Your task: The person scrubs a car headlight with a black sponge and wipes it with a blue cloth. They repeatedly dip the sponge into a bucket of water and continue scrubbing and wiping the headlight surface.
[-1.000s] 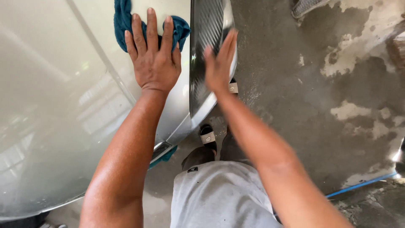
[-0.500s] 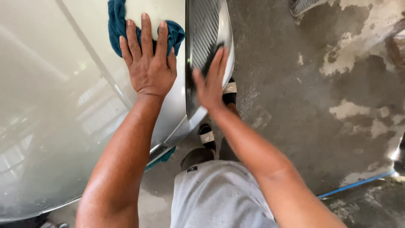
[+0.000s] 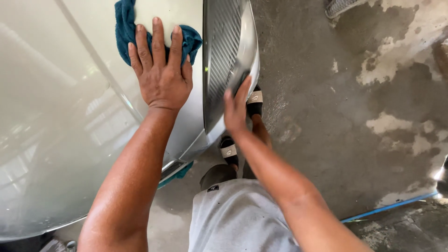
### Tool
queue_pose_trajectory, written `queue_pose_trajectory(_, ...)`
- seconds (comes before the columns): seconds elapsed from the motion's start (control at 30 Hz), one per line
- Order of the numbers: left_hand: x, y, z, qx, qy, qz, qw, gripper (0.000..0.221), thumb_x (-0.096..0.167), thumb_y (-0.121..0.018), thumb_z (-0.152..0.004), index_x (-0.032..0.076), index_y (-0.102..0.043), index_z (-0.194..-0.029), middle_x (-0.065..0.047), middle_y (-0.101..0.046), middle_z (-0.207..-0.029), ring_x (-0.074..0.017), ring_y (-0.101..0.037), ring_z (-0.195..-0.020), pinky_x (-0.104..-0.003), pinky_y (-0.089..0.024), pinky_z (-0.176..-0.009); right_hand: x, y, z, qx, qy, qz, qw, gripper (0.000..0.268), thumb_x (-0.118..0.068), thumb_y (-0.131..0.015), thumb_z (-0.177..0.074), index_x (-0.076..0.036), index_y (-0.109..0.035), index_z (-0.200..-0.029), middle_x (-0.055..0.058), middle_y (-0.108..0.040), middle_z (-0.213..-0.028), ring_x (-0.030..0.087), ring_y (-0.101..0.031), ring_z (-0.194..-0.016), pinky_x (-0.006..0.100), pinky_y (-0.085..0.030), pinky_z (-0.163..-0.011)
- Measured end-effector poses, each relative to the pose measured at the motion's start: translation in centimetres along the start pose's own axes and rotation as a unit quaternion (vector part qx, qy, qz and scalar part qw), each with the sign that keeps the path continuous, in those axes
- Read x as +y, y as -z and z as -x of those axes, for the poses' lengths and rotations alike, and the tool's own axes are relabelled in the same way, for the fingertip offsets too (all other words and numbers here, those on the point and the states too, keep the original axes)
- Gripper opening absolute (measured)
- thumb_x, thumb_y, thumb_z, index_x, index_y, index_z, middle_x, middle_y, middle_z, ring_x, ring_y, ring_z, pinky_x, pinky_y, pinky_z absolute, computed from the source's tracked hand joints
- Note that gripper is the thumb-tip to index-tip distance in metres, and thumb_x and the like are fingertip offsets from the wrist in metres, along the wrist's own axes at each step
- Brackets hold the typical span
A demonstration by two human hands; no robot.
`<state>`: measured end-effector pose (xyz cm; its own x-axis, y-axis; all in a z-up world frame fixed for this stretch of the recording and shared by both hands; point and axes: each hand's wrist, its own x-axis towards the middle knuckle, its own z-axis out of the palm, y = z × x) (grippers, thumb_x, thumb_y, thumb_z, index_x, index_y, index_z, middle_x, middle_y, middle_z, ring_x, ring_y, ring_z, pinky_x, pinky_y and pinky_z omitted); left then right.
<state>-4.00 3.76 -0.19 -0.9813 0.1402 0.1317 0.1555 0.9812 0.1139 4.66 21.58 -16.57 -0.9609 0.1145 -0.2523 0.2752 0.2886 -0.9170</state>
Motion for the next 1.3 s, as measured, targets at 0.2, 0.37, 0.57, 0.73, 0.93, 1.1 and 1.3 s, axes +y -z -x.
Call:
queue_pose_trajectory(0.2, 0.2, 0.8, -0.2, -0.020, 0.009, 0.007, 1.000, 0.058, 0.030, -0.062, -0.109, 0.021, -0.050, -0.165, -0.015, -0.027, -0.174, -0.0449, -0.018, -0.159, -0.062, -0.011, -0.128, 0.0, 3.8, -12.7, 0.022, -0.075, -0.088, 0.993, 0.094, -0.075, -0.023, -0.101, -0.012, -0.010, -0.170, 0.015, -0.005, -0.178, 0.036, -0.009, -0.165, 0.052, -0.012, -0.131)
queue_pose_trajectory(0.37, 0.1, 0.1, 0.0, -0.003, 0.004, 0.003, 1.000, 0.055, 0.032, -0.063, -0.112, 0.023, -0.050, -0.165, -0.015, -0.027, -0.173, -0.0446, -0.018, -0.159, -0.062, -0.012, -0.128, 1.0, 1.2, -3.1, 0.025, -0.068, -0.141, 0.987, 0.095, -0.073, -0.029, -0.104, -0.010, 0.003, -0.168, 0.017, 0.005, -0.177, 0.037, -0.001, -0.164, 0.051, -0.009, -0.131)
queue_pose_trajectory(0.57, 0.0, -0.1, 0.2, -0.003, -0.001, -0.001, 1.000, 0.054, 0.033, -0.063, -0.114, 0.023, -0.049, -0.165, -0.013, -0.027, -0.174, -0.0436, -0.018, -0.159, -0.062, -0.013, -0.128, 2.0, 1.3, -5.0, 0.031, -0.154, -0.133, 0.979, 0.100, -0.076, -0.031, -0.099, -0.011, 0.005, -0.166, 0.017, 0.005, -0.175, 0.037, -0.006, -0.161, 0.051, -0.012, -0.128)
queue_pose_trajectory(0.73, -0.2, 0.1, 0.5, 0.002, -0.007, -0.001, 1.000, 0.058, 0.030, -0.062, -0.111, 0.022, -0.048, -0.166, -0.013, -0.025, -0.174, -0.0435, -0.018, -0.159, -0.062, -0.013, -0.129, 2.0, 3.5, -12.7, 0.016, -0.087, -0.065, 0.994, 0.095, -0.076, -0.030, -0.101, -0.012, -0.013, -0.170, 0.015, -0.011, -0.179, 0.035, -0.014, -0.166, 0.050, -0.015, -0.133)
queue_pose_trajectory(0.93, -0.2, -0.2, 0.2, 0.006, -0.006, -0.004, 1.000, 0.056, 0.031, -0.061, -0.112, 0.023, -0.048, -0.166, -0.013, -0.024, -0.174, -0.0440, -0.018, -0.159, -0.062, -0.012, -0.128, 1.2, -0.3, -0.2, 0.035, -0.103, -0.195, 0.975, 0.096, -0.067, -0.035, -0.103, -0.005, 0.003, -0.165, 0.017, 0.003, -0.176, 0.032, -0.003, -0.162, 0.043, -0.007, -0.130)
queue_pose_trajectory(1.1, -0.1, -0.2, 0.0, 0.004, -0.007, 0.000, 1.000, 0.057, 0.031, -0.061, -0.111, 0.023, -0.048, -0.166, -0.014, -0.024, -0.174, -0.0440, -0.018, -0.159, -0.063, -0.012, -0.128, 1.8, 1.5, -6.6, 0.072, -0.186, -0.256, 0.946, 0.100, -0.068, -0.041, -0.101, -0.003, 0.001, -0.164, 0.018, 0.001, -0.176, 0.030, -0.004, -0.163, 0.041, -0.005, -0.129)
queue_pose_trajectory(1.3, -0.1, 0.0, 0.2, 0.000, -0.008, 0.019, 1.000, 0.059, 0.030, -0.061, -0.109, 0.021, -0.047, -0.166, -0.014, -0.025, -0.173, -0.0450, -0.019, -0.158, -0.063, -0.012, -0.128, -6.0, 2.5, -7.3, 0.041, -0.013, -0.103, 0.994, 0.083, -0.065, -0.028, -0.106, -0.015, -0.006, -0.169, 0.016, -0.007, -0.174, 0.037, -0.016, -0.160, 0.051, -0.021, -0.125)
